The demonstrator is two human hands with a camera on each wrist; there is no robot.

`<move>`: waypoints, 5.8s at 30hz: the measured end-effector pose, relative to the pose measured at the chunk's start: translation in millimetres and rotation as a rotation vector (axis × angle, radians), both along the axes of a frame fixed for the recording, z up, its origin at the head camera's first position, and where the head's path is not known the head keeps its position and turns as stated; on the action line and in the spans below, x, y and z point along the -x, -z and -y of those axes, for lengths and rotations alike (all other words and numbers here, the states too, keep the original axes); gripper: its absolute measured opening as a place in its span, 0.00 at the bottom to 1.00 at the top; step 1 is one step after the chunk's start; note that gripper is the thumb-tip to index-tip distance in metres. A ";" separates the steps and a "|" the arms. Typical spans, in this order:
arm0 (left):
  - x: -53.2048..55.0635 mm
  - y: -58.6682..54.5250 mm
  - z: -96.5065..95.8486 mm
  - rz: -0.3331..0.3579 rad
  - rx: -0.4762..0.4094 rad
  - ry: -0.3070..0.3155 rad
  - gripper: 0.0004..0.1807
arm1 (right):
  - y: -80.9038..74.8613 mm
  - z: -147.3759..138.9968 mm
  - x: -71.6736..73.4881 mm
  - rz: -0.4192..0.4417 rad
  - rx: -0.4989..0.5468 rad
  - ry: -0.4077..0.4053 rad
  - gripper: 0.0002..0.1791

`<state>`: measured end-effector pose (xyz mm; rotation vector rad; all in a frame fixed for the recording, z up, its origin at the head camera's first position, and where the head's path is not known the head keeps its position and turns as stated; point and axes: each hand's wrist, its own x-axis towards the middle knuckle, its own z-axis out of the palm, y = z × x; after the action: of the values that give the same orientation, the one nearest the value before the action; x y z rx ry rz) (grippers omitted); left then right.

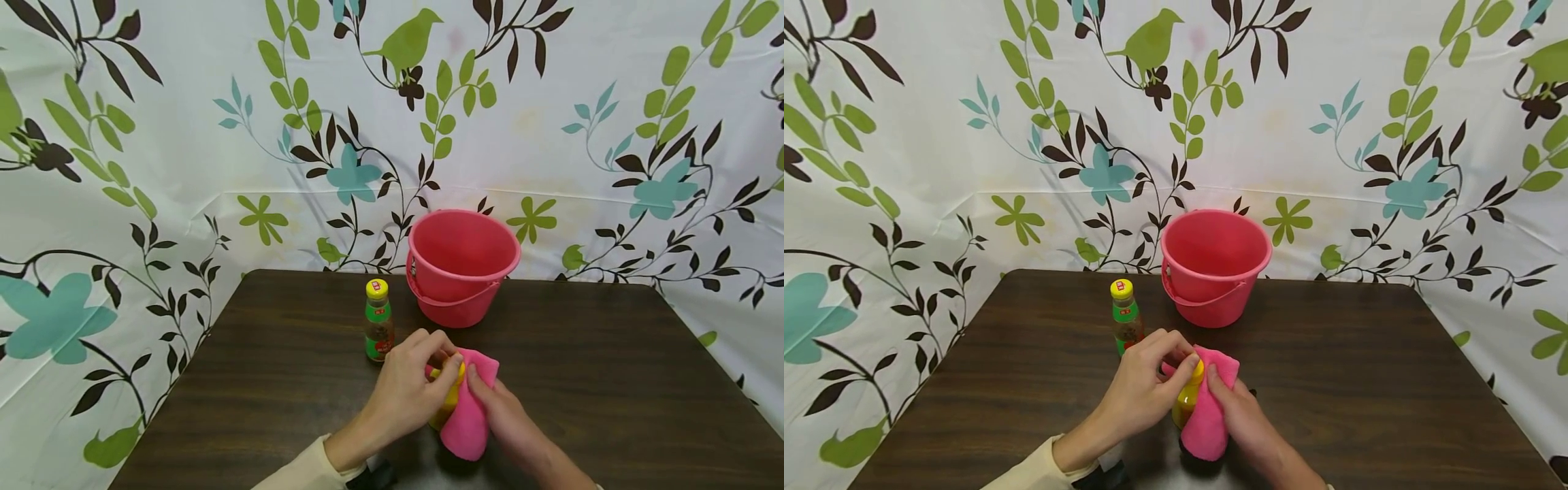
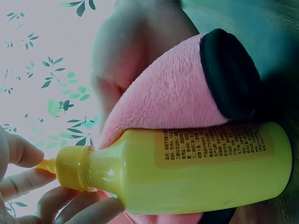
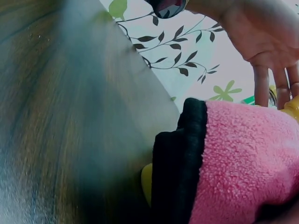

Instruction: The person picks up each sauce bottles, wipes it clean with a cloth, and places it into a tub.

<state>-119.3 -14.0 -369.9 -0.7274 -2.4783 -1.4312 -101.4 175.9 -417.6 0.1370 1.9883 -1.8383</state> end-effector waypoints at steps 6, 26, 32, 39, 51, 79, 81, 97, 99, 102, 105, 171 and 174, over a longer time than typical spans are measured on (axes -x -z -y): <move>-0.4 0.2 -0.7 0.017 -0.003 0.003 0.02 | 1.9 -7.0 3.4 0.043 -0.023 -0.047 0.45; -2.6 0.2 -1.0 0.006 0.015 -0.013 0.02 | 18.8 -23.3 6.0 0.012 -0.006 -0.135 0.39; -2.8 1.1 -1.3 -0.030 0.007 -0.019 0.02 | 21.0 -23.2 7.0 -0.057 -0.092 -0.143 0.37; -2.2 2.1 -1.0 -0.047 0.001 -0.029 0.02 | 19.7 -16.6 4.3 -0.071 -0.067 -0.096 0.35; -2.3 2.0 -1.5 -0.019 -0.007 -0.009 0.02 | -7.9 1.3 -4.3 -0.042 0.102 0.017 0.37; -1.1 2.1 0.2 -0.072 0.002 -0.021 0.03 | -77.2 -11.0 -24.9 -0.369 0.193 0.011 0.29; -1.2 2.5 0.5 -0.061 0.003 -0.016 0.02 | -74.2 -11.8 -26.6 -0.373 0.189 0.014 0.29; -1.5 1.0 0.3 -0.027 0.022 -0.024 0.03 | -49.6 -15.9 -28.1 -0.352 0.102 0.132 0.25; -1.2 0.6 0.1 -0.039 0.031 -0.033 0.03 | -48.2 -15.5 -28.3 -0.344 0.099 0.139 0.25; -0.8 -0.1 0.1 -0.063 0.050 -0.050 0.02 | -46.3 -14.3 -29.0 -0.327 0.103 0.150 0.25; -0.3 -1.0 -0.2 -0.076 0.072 -0.065 0.02 | -43.4 -14.1 -31.4 -0.330 0.104 0.151 0.25; -0.1 0.8 -2.9 -0.052 0.059 -0.039 0.03 | 22.7 -15.3 6.7 -0.131 -0.110 -0.051 0.33; -0.6 1.1 -2.8 -0.062 0.059 -0.038 0.03 | 25.5 -15.1 6.6 -0.182 -0.152 -0.059 0.31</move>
<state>-118.7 -11.2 -371.1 -0.7206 -2.4823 -1.3077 -108.1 191.1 -443.1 -0.0452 2.2316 -1.7155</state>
